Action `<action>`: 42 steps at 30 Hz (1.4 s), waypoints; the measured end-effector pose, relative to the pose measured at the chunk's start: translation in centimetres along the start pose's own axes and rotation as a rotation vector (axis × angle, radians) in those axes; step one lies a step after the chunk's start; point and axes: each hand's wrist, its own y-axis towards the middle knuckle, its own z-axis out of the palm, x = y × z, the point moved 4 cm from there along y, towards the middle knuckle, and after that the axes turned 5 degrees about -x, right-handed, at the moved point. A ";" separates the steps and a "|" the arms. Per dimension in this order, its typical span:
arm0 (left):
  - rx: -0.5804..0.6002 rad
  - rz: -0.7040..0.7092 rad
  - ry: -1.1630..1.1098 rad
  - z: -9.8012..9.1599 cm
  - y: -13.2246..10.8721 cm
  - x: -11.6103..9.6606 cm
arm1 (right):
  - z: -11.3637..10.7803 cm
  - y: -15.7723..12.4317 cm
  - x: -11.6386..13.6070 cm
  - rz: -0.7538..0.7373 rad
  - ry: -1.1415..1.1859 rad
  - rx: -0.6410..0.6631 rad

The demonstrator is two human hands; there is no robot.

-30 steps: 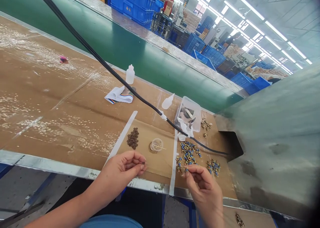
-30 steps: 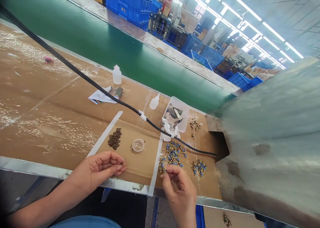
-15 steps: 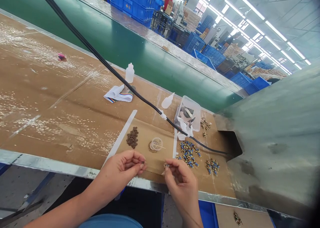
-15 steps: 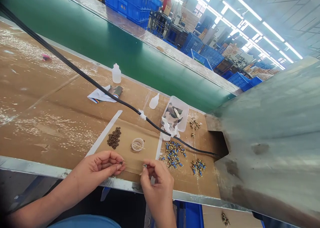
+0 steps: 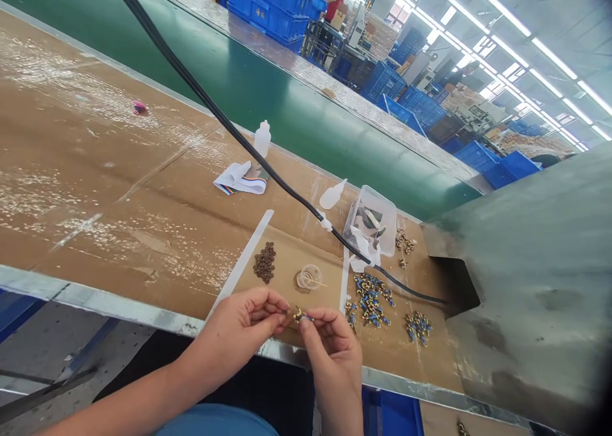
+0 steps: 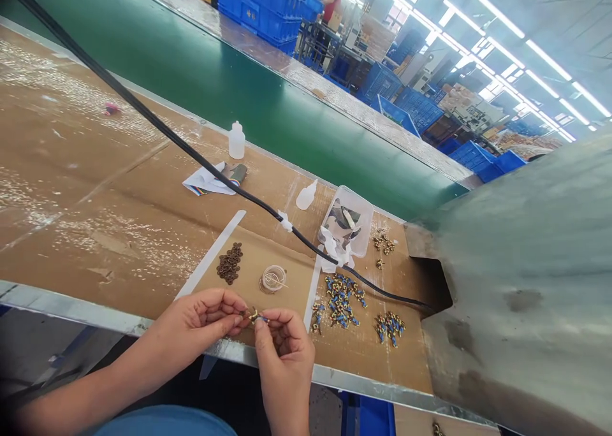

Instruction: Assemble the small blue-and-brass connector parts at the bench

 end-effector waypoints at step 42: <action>0.019 -0.033 -0.110 0.1 0.1 0.2 | 0.9 -0.6 -0.2 -0.107 -0.176 -0.008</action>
